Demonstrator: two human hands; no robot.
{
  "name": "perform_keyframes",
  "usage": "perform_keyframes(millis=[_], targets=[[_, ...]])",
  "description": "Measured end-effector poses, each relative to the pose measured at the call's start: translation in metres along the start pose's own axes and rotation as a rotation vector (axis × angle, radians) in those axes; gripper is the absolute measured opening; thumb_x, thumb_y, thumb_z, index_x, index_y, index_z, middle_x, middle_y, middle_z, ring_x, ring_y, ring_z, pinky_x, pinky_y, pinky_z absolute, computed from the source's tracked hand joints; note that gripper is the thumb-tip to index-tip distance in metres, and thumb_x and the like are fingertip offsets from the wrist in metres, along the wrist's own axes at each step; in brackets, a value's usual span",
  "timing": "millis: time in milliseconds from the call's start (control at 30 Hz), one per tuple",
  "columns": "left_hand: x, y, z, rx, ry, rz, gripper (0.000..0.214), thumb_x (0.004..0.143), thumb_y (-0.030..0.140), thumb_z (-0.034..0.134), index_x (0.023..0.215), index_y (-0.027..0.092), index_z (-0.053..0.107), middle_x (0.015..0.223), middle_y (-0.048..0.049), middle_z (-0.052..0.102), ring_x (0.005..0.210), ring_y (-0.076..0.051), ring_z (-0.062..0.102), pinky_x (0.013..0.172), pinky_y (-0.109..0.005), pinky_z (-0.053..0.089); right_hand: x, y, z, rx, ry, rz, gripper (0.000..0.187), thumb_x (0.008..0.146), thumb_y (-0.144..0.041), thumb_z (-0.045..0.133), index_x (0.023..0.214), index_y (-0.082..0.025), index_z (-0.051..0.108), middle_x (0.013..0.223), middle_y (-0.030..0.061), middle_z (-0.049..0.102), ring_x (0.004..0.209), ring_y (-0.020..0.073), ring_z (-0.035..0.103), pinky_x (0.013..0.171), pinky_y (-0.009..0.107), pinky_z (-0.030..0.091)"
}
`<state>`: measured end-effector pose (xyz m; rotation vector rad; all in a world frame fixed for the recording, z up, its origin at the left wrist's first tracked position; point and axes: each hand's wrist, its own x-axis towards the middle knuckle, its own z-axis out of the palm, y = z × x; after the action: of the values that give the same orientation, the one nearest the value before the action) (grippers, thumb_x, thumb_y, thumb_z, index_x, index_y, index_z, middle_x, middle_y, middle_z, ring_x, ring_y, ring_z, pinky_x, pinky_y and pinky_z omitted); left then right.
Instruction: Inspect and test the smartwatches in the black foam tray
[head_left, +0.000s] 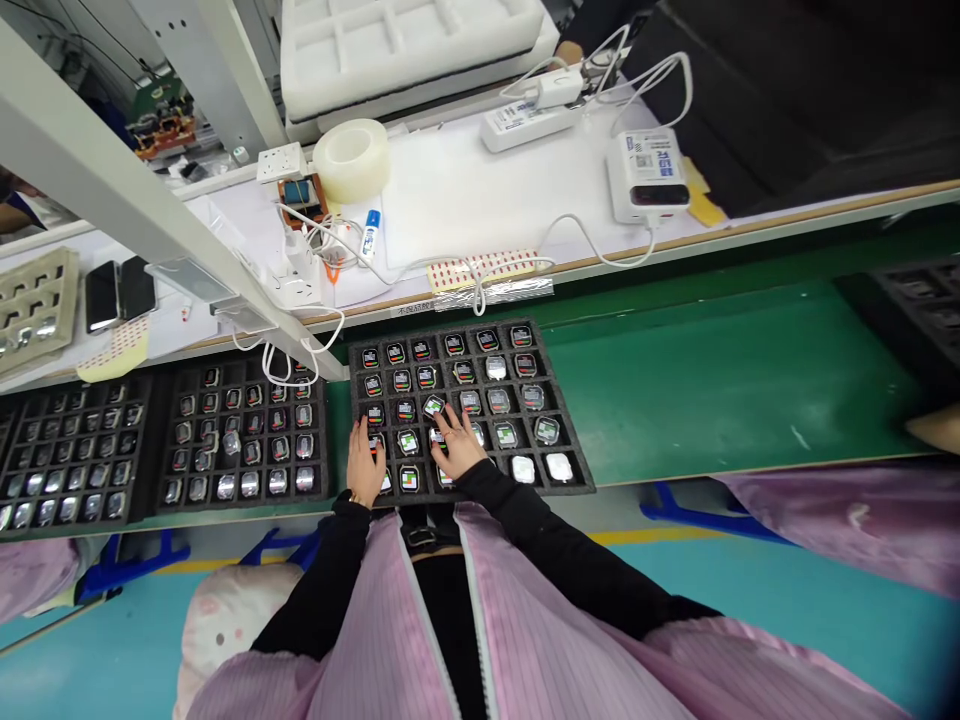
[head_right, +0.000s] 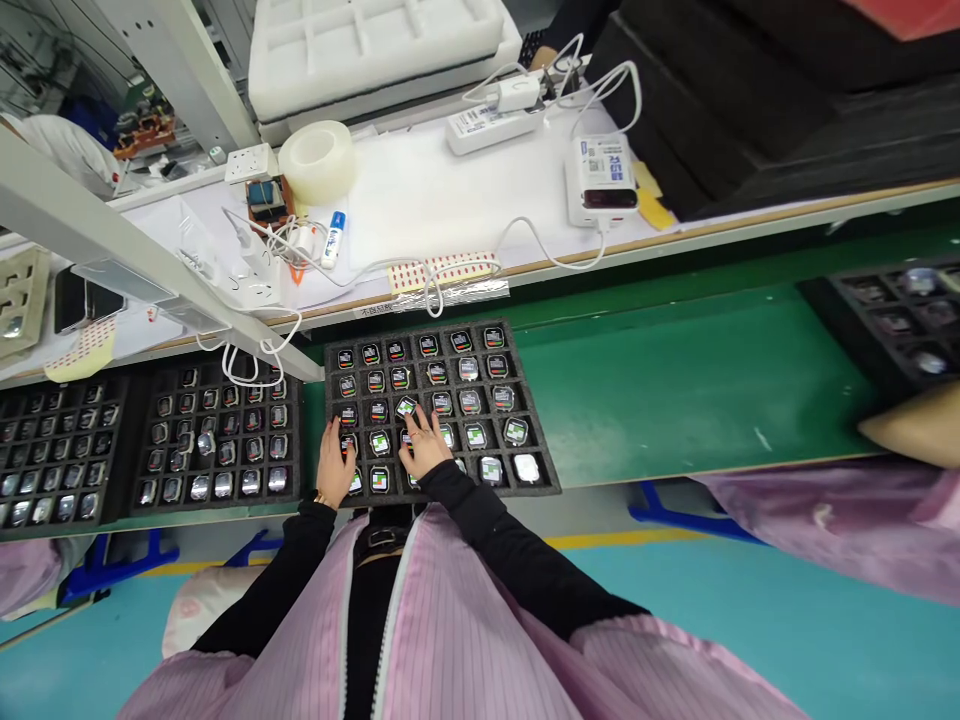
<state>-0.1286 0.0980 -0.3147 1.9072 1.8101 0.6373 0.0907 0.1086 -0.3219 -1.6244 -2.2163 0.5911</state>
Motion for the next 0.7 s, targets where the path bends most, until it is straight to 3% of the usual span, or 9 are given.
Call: perform_keyframes(millis=[233, 700], targets=[[-0.001, -0.005, -0.002, -0.027, -0.025, 0.018, 0.066, 0.087, 0.014, 0.043, 0.149, 0.015, 0.020, 0.151, -0.0127, 0.031, 0.143, -0.028, 0.023, 0.117, -0.051, 0.025, -0.013, 0.008, 0.005, -0.032, 0.009, 0.061, 0.064, 0.077, -0.016, 0.044, 0.138, 0.003, 0.041, 0.137, 0.0198, 0.048, 0.140, 0.0328, 0.023, 0.115, 0.057, 0.015], [-0.002, -0.011, -0.009, -0.090, -0.094, 0.020, 0.068, 0.090, 0.020, 0.047, 0.150, 0.018, 0.014, 0.154, -0.0120, 0.025, 0.144, -0.027, 0.018, 0.118, -0.051, 0.022, -0.010, -0.001, 0.005, 0.001, 0.004, 0.009, 0.062, 0.078, -0.014, 0.041, 0.137, 0.006, 0.043, 0.135, 0.0209, 0.050, 0.139, 0.0323, 0.026, 0.115, 0.057, 0.018]])
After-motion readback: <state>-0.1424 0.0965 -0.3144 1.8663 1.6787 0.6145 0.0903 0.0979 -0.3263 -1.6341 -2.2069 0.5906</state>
